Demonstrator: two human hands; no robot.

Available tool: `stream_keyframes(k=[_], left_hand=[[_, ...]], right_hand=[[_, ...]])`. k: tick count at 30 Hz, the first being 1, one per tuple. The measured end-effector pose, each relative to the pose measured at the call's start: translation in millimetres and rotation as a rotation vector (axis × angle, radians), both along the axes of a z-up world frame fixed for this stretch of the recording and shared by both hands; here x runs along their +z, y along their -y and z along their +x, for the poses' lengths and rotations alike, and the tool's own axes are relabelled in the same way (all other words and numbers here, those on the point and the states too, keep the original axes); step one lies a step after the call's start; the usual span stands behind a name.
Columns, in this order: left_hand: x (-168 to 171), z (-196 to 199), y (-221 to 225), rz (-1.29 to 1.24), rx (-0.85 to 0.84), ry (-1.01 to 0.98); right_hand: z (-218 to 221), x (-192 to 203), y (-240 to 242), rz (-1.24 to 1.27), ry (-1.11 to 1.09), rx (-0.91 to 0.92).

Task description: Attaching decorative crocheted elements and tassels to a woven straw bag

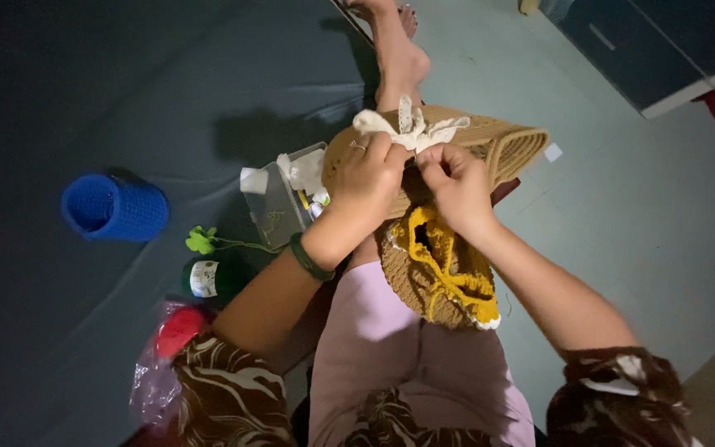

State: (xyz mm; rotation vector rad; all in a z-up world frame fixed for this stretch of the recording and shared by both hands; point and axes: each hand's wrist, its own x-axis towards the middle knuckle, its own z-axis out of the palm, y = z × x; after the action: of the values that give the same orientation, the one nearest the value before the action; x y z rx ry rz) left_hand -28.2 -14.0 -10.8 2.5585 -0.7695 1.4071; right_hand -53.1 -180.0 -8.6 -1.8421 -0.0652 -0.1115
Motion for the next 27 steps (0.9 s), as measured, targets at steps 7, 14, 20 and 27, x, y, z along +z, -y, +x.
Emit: stream_keyframes(k=[7,14,20,27], left_hand=[[-0.1,10.2,-9.5,-0.052,-0.013,-0.676],[15.4,6.7,-14.6,0.027,0.014,-0.313],[-4.8,23.8,-16.9,0.043,0.014,-0.424],[8.4,33.2,-29.1,-0.109,-0.155,-1.030]], right_hand=[[14.0,-0.1,-9.4,0.042,0.107,-0.024],[22.1,-11.8,-2.9,-0.061,0.253,0.055],[30.2,-13.3,-1.6,-0.100,0.331,0.086],[41.8,-16.7,5.3,-0.470,0.672,0.230]])
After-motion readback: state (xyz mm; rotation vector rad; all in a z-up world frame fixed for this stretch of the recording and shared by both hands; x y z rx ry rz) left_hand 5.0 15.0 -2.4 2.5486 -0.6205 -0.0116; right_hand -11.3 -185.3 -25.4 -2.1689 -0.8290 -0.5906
